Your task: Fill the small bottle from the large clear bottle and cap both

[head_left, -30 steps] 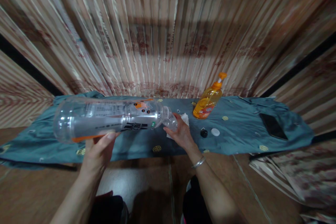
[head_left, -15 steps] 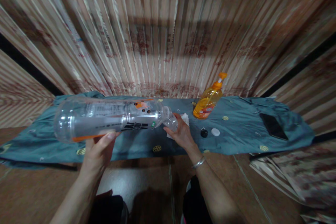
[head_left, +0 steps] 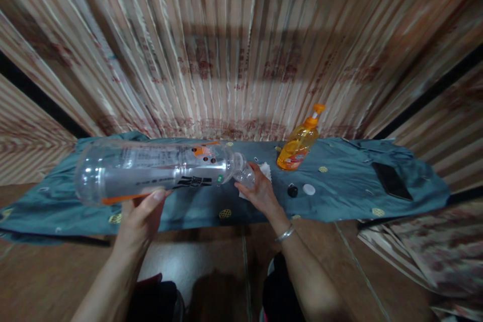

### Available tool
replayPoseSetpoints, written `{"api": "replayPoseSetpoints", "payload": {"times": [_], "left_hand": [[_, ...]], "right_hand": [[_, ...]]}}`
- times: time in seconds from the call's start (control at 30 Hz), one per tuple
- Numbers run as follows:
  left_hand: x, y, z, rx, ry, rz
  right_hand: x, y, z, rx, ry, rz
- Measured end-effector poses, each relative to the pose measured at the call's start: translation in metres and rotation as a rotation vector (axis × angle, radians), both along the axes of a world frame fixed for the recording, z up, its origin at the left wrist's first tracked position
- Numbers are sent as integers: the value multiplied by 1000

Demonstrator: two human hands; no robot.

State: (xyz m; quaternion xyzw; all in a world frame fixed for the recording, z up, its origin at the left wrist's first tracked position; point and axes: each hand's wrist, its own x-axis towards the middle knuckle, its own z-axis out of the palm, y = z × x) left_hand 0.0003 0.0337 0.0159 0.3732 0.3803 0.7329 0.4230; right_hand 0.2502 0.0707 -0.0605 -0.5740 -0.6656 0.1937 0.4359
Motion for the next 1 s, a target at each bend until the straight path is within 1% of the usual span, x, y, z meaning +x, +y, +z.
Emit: {"api": "replayPoseSetpoints", "payload": {"times": [0.17, 0.47, 0.67, 1.0], "left_hand": [[0, 0, 0, -3, 18, 18], [2, -1, 3, -3, 33, -11], [1, -1, 0, -25, 1, -7], [1, -2, -1, -36, 6, 8]], "right_hand": [[0, 0, 0, -9, -7, -9], [0, -2, 2, 8, 1, -2], [0, 0, -1, 8, 8, -3], [-1, -1, 1, 3, 14, -4]]}}
